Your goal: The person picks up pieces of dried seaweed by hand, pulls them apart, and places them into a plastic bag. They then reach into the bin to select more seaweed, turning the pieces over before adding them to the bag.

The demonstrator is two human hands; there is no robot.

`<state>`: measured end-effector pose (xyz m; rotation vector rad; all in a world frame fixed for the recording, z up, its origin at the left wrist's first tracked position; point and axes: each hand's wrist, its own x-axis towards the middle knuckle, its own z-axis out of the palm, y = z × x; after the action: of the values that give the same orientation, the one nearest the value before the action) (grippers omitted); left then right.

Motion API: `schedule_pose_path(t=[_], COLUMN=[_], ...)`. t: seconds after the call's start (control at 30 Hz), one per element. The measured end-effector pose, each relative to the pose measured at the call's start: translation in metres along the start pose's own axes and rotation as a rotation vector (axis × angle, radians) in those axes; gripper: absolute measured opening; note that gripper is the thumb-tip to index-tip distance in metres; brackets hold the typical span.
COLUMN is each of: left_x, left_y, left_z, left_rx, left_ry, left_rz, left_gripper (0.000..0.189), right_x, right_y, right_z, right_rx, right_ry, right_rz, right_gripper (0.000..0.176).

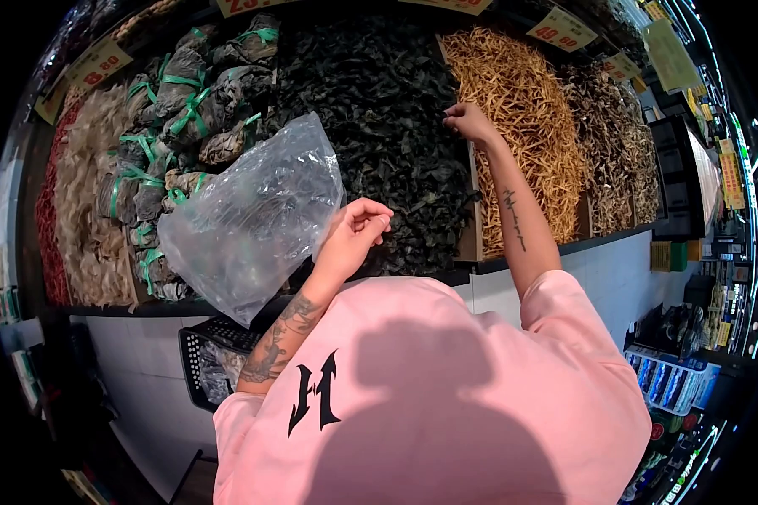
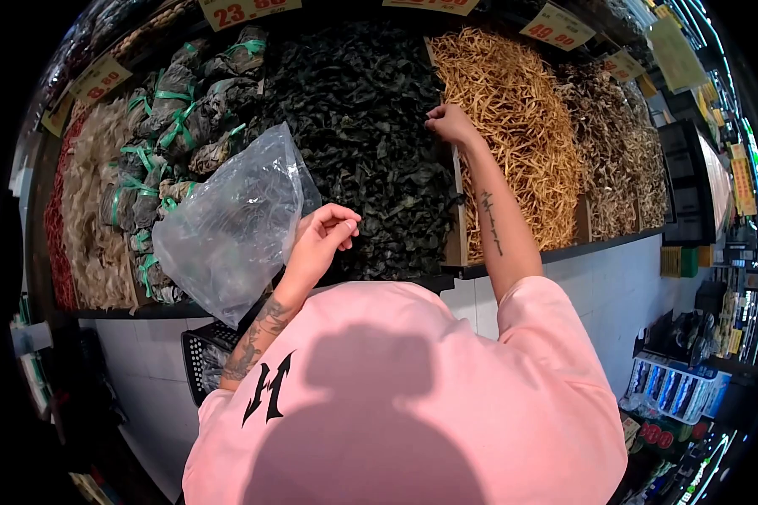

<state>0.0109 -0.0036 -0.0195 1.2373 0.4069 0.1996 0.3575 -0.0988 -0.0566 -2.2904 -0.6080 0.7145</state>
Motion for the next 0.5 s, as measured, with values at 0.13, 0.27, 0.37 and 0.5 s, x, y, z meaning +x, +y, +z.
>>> schedule_pose_path(t=[0.13, 0.27, 0.37, 0.5], left_x=[-0.001, -0.002, -0.002, -0.001], left_y=[0.001, 0.002, 0.002, 0.004], left_z=[-0.001, -0.002, -0.002, 0.001], left_rx=[0.002, 0.012, 0.017, 0.01], left_ry=[0.01, 0.017, -0.018, -0.005], left_rz=[-0.004, 0.001, -0.026, -0.018], left_gripper=[0.01, 0.01, 0.014, 0.01], right_x=[-0.005, -0.007, -0.011, -0.024], right_y=[0.0, 0.004, 0.004, -0.009], right_z=[-0.006, -0.005, -0.007, -0.015], right_rx=[0.089, 0.144, 0.175, 0.265], right_ry=[-0.033, 0.015, 0.079, 0.106], right_rz=[0.063, 0.014, -0.05, -0.016], right_gripper=[0.017, 0.017, 0.016, 0.012])
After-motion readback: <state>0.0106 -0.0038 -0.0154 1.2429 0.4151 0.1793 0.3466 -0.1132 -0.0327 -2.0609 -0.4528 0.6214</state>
